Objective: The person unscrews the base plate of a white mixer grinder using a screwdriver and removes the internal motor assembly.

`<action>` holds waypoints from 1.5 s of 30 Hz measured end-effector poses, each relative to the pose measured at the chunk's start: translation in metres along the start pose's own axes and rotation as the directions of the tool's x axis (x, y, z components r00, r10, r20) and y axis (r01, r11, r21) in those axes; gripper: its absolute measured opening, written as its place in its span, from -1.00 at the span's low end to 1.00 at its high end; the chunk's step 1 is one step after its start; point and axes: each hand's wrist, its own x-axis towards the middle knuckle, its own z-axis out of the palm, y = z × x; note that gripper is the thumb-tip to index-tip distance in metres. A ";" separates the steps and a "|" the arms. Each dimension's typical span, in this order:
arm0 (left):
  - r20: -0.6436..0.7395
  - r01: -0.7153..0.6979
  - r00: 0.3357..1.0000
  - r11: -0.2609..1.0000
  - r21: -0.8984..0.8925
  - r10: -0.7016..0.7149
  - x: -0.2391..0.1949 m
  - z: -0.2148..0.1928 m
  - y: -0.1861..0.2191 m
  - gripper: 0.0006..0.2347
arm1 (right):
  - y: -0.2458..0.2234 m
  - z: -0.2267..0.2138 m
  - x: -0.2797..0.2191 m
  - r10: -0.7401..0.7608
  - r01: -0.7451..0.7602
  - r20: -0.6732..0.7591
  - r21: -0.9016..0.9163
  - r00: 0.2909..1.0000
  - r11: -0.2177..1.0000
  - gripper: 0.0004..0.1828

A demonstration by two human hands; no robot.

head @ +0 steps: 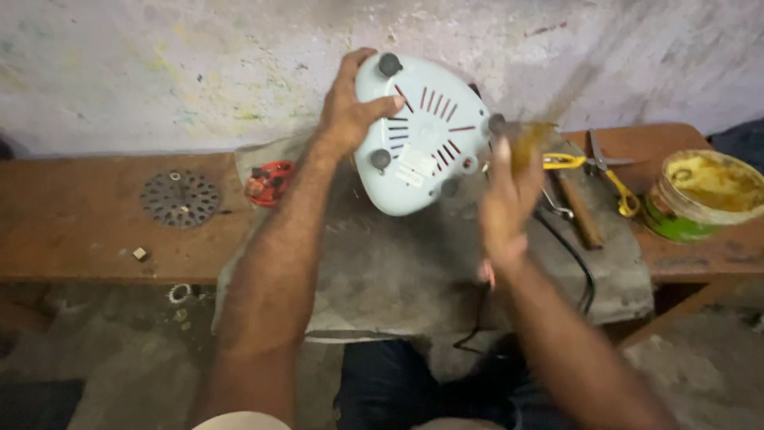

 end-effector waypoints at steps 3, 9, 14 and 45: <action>-0.010 0.064 0.998 0.996 -0.064 -0.064 -0.004 0.004 0.000 -0.32 | 0.006 -0.016 -0.043 0.269 -0.262 -0.012 0.193 0.963 0.946 -0.67; -0.091 0.041 0.994 0.986 -0.161 -0.056 -0.010 0.014 -0.004 -0.33 | 0.033 -0.008 -0.013 0.591 -0.623 0.233 0.458 0.772 0.634 -0.77; -0.392 -0.216 0.915 0.939 -0.266 0.100 -0.054 0.031 -0.031 -0.33 | 0.045 0.006 0.034 0.188 -0.240 0.173 0.359 0.967 0.902 -0.77; -0.463 -0.119 0.879 0.993 0.017 0.113 -0.086 0.031 -0.016 -0.37 | 0.037 0.005 0.077 -0.084 -0.155 0.458 0.459 0.885 0.875 -0.75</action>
